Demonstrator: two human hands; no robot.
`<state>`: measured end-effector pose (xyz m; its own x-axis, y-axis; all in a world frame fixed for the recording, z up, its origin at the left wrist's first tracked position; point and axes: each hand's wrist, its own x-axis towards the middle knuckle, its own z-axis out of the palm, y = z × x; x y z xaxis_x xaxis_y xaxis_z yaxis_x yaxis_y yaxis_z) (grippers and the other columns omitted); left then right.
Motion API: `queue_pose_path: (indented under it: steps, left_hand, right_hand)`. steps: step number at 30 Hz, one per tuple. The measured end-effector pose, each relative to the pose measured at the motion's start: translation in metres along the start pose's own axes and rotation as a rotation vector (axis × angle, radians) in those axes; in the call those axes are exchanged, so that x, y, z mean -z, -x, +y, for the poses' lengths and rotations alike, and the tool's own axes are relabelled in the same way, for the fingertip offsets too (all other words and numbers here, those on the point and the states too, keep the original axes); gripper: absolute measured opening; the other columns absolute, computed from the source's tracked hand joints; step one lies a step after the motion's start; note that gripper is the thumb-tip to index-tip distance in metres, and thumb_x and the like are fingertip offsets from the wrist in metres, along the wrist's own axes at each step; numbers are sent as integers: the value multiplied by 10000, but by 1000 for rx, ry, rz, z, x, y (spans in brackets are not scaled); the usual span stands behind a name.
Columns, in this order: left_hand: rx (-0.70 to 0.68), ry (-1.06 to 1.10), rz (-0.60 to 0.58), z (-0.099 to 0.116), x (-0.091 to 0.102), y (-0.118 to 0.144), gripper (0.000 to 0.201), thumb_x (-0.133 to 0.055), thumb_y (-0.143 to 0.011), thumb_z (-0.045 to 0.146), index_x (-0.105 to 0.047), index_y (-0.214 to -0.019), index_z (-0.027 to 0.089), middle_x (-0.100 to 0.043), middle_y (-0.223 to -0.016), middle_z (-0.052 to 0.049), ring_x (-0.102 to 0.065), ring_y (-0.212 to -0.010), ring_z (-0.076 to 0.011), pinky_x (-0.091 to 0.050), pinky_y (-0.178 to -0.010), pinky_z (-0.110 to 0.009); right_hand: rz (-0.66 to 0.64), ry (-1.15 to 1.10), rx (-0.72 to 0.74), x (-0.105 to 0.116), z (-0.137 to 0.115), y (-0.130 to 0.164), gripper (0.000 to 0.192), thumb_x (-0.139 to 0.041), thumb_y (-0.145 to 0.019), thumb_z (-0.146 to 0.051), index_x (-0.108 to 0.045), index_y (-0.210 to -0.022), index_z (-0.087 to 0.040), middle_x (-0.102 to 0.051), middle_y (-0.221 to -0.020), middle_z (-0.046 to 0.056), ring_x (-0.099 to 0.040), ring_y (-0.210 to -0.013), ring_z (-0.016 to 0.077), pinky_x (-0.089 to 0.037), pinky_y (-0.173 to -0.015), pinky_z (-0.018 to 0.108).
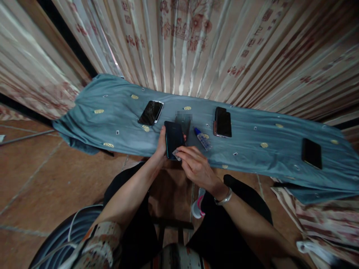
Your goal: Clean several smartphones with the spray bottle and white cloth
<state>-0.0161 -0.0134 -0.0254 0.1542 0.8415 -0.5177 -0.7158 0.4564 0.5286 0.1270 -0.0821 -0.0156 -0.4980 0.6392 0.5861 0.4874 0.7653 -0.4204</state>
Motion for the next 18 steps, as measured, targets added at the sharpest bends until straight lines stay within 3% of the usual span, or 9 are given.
queue_pose_path:
  steps: [6,14,18]
  left_hand:
    - [-4,26,0,-1,-2,1,794,-138,-999,593,-699,-1108,42,-747,-769,-126,-729,-810,-252,-581,-762,-344]
    - [-1,90,28,1,-7,4,761,-143,-1015,548,-698,-1091,33,-753,-813,-137,-726,-873,-257,-573,-826,-353]
    - [18,142,46,0,-8,7,656,-228,-1019,510,-715,-1019,72,-749,-765,-109,-724,-777,-227,-579,-773,-328]
  right_hand:
    - [-77,128,33,-5,-5,-2,324,-527,-974,-186,-623,-1276,-116,-676,-1233,163,-601,-1169,269,-544,-1024,451]
    - [-90,248,45,-4,-4,-8,358,-466,-990,-136,-615,-1315,-113,-680,-1251,148,-606,-1167,256,-526,-1055,432]
    - [-53,255,70,0,-2,-11,351,-495,-985,-144,-609,-1311,-83,-672,-1270,159,-599,-1168,258,-513,-1068,422]
